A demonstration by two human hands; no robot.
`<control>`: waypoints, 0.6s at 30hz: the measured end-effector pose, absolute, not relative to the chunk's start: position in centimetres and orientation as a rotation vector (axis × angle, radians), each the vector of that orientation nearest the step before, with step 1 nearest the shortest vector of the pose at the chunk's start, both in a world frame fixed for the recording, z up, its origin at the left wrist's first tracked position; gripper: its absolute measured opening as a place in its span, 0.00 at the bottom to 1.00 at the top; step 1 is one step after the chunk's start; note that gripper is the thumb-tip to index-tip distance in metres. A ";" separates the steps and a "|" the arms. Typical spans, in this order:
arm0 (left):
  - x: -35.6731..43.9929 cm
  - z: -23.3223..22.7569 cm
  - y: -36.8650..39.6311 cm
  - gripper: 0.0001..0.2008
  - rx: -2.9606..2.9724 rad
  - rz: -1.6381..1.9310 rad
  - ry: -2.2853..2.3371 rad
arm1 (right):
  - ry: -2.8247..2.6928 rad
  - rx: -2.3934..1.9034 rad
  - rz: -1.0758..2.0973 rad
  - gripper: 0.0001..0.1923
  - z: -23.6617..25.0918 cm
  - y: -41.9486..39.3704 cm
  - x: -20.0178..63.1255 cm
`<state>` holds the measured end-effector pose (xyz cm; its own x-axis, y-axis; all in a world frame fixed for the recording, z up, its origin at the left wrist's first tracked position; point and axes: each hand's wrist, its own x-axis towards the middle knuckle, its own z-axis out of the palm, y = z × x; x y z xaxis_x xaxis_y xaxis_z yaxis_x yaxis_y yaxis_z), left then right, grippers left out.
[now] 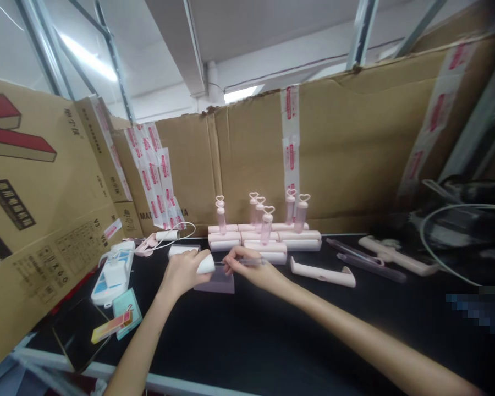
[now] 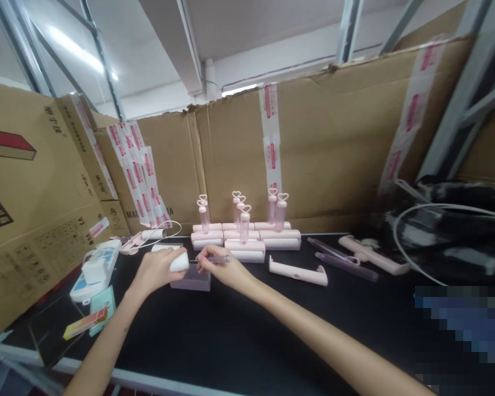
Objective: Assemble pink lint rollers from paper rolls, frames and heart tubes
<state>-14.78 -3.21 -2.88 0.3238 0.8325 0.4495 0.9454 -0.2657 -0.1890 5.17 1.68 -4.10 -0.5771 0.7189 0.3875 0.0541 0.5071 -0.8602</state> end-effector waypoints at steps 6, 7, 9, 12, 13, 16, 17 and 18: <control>-15.0 -3.6 -2.8 0.18 -2.102 -0.460 -1.600 | -1.697 -0.624 1.226 0.14 -5.0 2.7 5.2; -14.9 -4.0 -2.7 0.19 -2.084 -0.448 -1.620 | -1.660 -0.598 1.228 0.14 -4.8 2.6 5.2; -14.8 -4.6 -2.5 0.19 -2.058 -0.429 -1.656 | -1.642 -0.554 1.240 0.13 -4.5 2.2 5.3; -14.5 -5.2 -2.4 0.20 -2.050 -0.430 -1.674 | -1.684 -0.503 1.283 0.12 -4.4 1.6 5.2; -14.4 -5.3 -2.4 0.20 -2.055 -0.434 -1.673 | -1.703 -0.490 1.290 0.13 -4.6 1.5 5.2; -14.2 -5.3 -2.5 0.19 -2.060 -0.440 -1.672 | -1.741 -0.482 1.278 0.12 -5.1 1.5 5.2; -14.2 -5.3 -2.5 0.19 -2.056 -0.441 -1.675 | -1.750 -0.488 1.269 0.12 -5.2 1.5 5.2; -14.2 -5.3 -2.5 0.19 -2.051 -0.443 -1.679 | -1.755 -0.494 1.262 0.12 -5.3 1.6 5.2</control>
<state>-14.20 -2.47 -5.30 0.2073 0.8333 0.5125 0.9776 -0.1576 -0.1393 5.21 1.56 -5.31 -0.5229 0.7369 0.4285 -0.1712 0.4016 -0.8997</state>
